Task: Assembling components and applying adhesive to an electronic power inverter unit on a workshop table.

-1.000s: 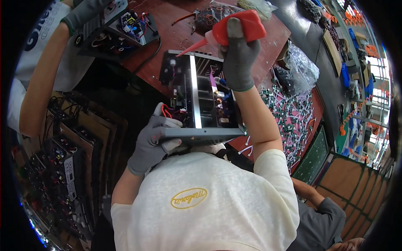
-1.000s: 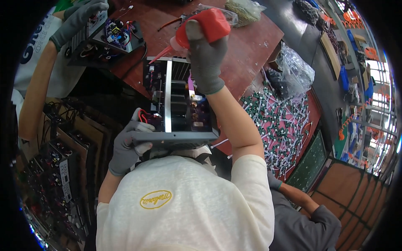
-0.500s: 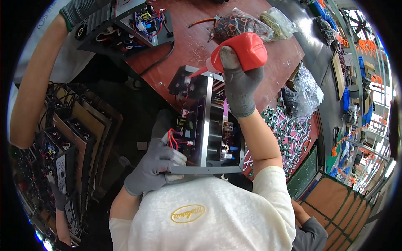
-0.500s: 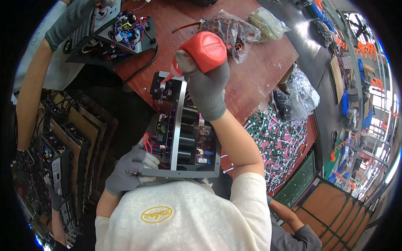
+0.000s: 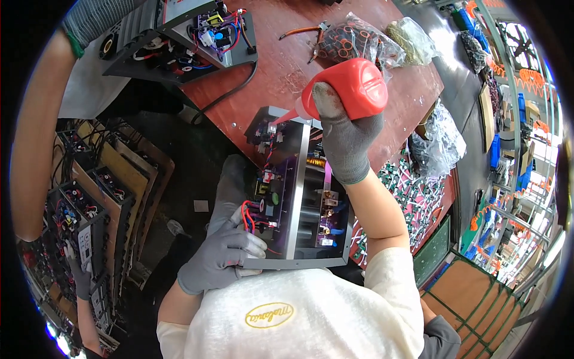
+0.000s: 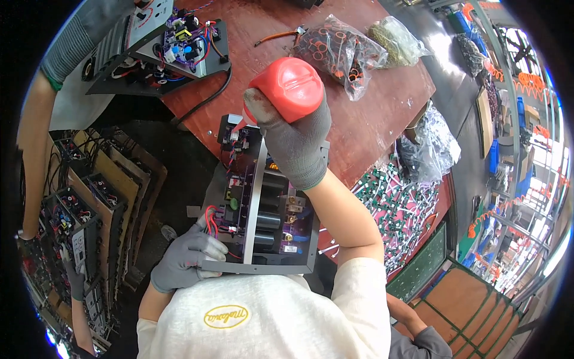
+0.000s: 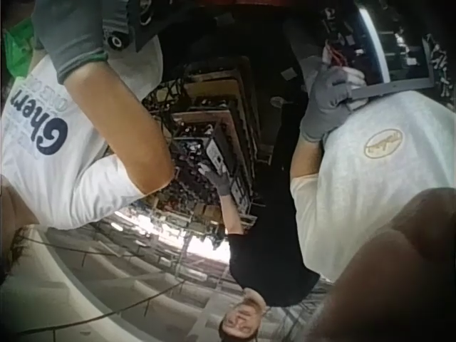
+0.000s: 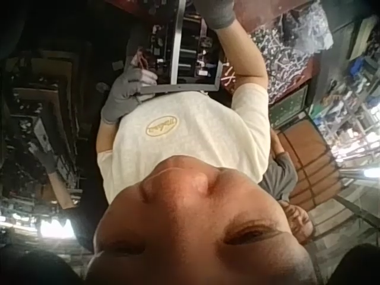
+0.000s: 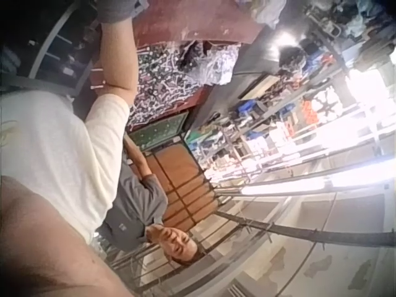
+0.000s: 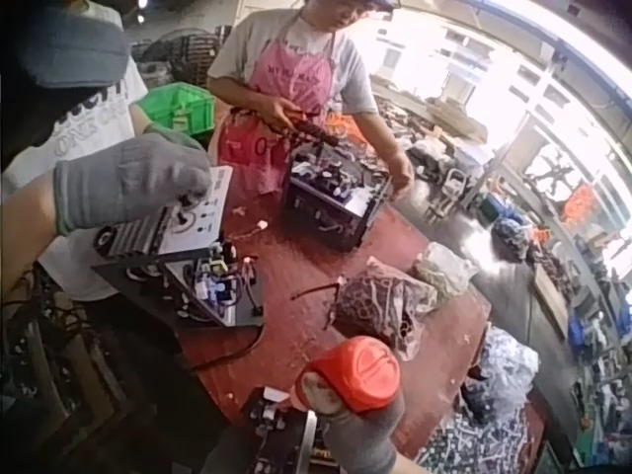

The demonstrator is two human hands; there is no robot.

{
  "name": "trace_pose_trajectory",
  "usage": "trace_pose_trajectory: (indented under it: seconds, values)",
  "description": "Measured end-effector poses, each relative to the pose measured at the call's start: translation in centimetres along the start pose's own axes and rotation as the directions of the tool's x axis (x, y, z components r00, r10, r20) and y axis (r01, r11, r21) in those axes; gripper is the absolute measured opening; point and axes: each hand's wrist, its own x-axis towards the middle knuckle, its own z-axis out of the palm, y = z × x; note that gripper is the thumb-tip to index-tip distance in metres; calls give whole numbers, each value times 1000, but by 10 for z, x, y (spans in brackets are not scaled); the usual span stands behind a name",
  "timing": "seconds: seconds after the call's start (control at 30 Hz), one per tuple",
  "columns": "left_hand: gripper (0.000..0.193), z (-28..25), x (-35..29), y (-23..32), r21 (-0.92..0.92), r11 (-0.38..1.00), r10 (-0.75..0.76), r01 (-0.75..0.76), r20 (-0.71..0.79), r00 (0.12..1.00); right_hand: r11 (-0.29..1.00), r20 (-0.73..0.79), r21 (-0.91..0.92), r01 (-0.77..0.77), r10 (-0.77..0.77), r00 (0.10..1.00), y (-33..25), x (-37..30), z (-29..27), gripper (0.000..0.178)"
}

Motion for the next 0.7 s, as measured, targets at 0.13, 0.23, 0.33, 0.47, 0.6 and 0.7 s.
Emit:
trace_pose_trajectory:
  seconds: [0.13, 0.23, 0.33, 0.47, 0.6, 0.7]
  values:
    - [10, -2, -1, -3, 3, 1000, 1, -1, 37, 999, 999, -51, 39, 33, -31, 998, 0, -1, 4, 36]
    - [9, -3, 0, -1, -10, 1000, 7, -6, 48, 999, 999, -48, 32, 27, -25, 999, 1, -1, 5, 36]
    - [9, -3, 2, 1, -13, 1000, 3, -3, 56, 998, 999, -40, 47, 13, -11, 999, -1, -1, 5, 35]
    - [11, -3, 2, 3, 7, 999, -39, 39, 84, 996, 1000, -29, 13, 9, -9, 1000, -3, -3, 3, 29]
    - [14, -2, -1, -1, 1, 1000, -11, 11, 110, 994, 998, -18, -29, 48, -48, 999, -8, -4, 1, 27]
    - [12, -1, -1, -2, 9, 1000, 5, -6, 113, 994, 999, -53, -1, 47, -47, 997, -7, -5, 1, 26]
